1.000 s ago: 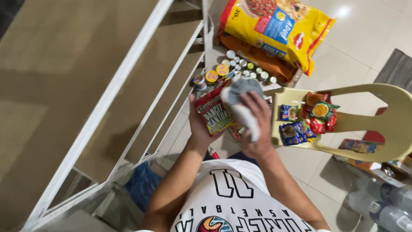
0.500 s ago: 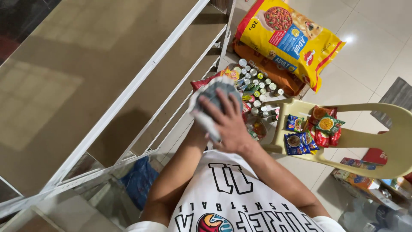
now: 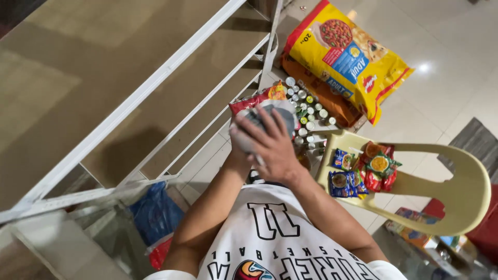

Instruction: The person is wiping down packets of instant noodles with a cloth and organizing them onto a metal shelf.

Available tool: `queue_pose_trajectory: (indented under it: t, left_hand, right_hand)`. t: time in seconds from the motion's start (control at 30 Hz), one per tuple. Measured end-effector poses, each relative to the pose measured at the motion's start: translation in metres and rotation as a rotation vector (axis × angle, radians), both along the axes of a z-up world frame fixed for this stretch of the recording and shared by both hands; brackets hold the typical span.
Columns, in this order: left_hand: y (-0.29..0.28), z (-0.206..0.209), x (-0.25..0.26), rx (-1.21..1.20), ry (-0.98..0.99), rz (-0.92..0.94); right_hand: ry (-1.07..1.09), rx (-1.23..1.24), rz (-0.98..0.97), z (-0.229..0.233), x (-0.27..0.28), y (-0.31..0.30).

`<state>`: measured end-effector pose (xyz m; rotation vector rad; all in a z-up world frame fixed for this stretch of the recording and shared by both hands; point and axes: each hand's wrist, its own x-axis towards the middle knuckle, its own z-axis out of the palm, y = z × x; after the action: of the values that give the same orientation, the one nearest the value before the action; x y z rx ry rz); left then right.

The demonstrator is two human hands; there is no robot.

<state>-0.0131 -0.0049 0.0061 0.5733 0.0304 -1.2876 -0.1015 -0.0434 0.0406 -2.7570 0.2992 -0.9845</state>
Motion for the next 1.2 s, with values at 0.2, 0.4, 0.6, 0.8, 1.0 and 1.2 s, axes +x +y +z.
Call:
queue_pose_trajectory:
  t: [0.2, 0.4, 0.6, 0.8, 1.0, 1.2]
  left_hand:
    - [0.002, -0.019, -0.013, -0.024, 0.083, 0.200]
    - [-0.035, -0.043, -0.034, -0.638, -0.114, 1.023]
    - [-0.013, -0.030, -0.016, -0.584, -0.135, 1.022]
    - [-0.014, -0.015, 0.010, -0.526, -0.084, 0.935]
    - [-0.008, -0.006, 0.013, -0.451, -0.029, 0.832]
    - [-0.012, 0.004, 0.019, -0.368, 0.035, 0.708]
  right_hand:
    - [-0.106, 0.142, -0.059, 0.020, 0.008, -0.045]
    - [-0.068, 0.154, 0.381, 0.042, 0.017, 0.008]
    - [-0.081, 0.116, 0.340, 0.021, 0.036, -0.026]
    - [-0.004, 0.102, 0.343, 0.057, 0.038, 0.010]
    - [-0.021, 0.283, 0.297, 0.044, 0.036, -0.029]
    - [-0.004, 0.230, 0.312, 0.057, 0.033, -0.010]
